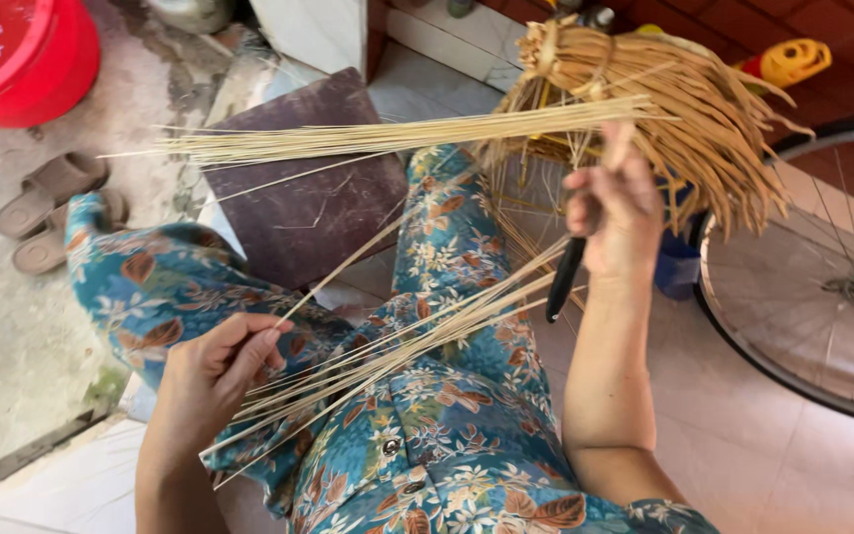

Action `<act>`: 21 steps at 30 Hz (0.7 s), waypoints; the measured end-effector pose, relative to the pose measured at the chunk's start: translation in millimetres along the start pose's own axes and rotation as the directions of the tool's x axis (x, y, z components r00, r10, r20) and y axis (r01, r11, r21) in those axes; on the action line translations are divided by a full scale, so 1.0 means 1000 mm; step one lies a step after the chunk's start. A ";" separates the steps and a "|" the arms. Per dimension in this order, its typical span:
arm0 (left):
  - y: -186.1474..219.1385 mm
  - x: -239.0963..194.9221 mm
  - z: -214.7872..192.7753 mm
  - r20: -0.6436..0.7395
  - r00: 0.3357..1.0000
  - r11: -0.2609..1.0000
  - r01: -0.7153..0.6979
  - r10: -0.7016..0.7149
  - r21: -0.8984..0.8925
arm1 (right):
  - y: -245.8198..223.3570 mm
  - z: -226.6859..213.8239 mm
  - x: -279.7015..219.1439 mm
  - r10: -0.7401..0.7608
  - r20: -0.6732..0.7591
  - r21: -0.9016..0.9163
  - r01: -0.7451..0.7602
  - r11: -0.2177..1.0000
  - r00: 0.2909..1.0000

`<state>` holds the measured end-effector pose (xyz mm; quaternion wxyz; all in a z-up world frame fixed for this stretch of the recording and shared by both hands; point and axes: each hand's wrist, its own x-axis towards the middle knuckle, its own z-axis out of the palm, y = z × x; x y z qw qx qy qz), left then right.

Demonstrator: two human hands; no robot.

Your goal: The person sits on the floor and uses a small knife to split thin bamboo strips into finer strands. They hold each strip with the left hand and draw the knife along its length with the right hand, repeating the process for multiple strips.

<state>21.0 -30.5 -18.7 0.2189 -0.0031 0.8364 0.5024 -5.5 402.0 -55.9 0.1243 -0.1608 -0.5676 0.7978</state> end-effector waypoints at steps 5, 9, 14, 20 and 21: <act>0.016 0.021 0.026 0.005 0.993 0.991 -0.115 0.116 -0.067 | 0.032 0.074 -0.051 0.444 0.389 -0.267 -0.363 0.893 0.807; 0.027 0.029 0.046 0.030 0.994 0.994 -0.105 0.106 -0.020 | 0.052 0.118 -0.078 0.421 0.676 -0.337 -0.254 0.907 0.605; 0.022 0.024 0.043 -0.003 0.994 0.994 -0.108 0.108 -0.029 | 0.047 0.113 -0.069 0.408 0.569 -0.338 -0.249 0.908 0.715; 0.017 0.023 0.045 -0.033 0.993 0.994 -0.112 0.111 -0.006 | 0.057 0.116 -0.074 0.369 0.620 -0.254 -0.267 0.929 0.693; 0.018 0.022 0.048 -0.039 0.991 0.992 -0.129 0.129 0.000 | 0.060 0.119 -0.077 0.369 0.626 -0.266 -0.257 0.929 0.688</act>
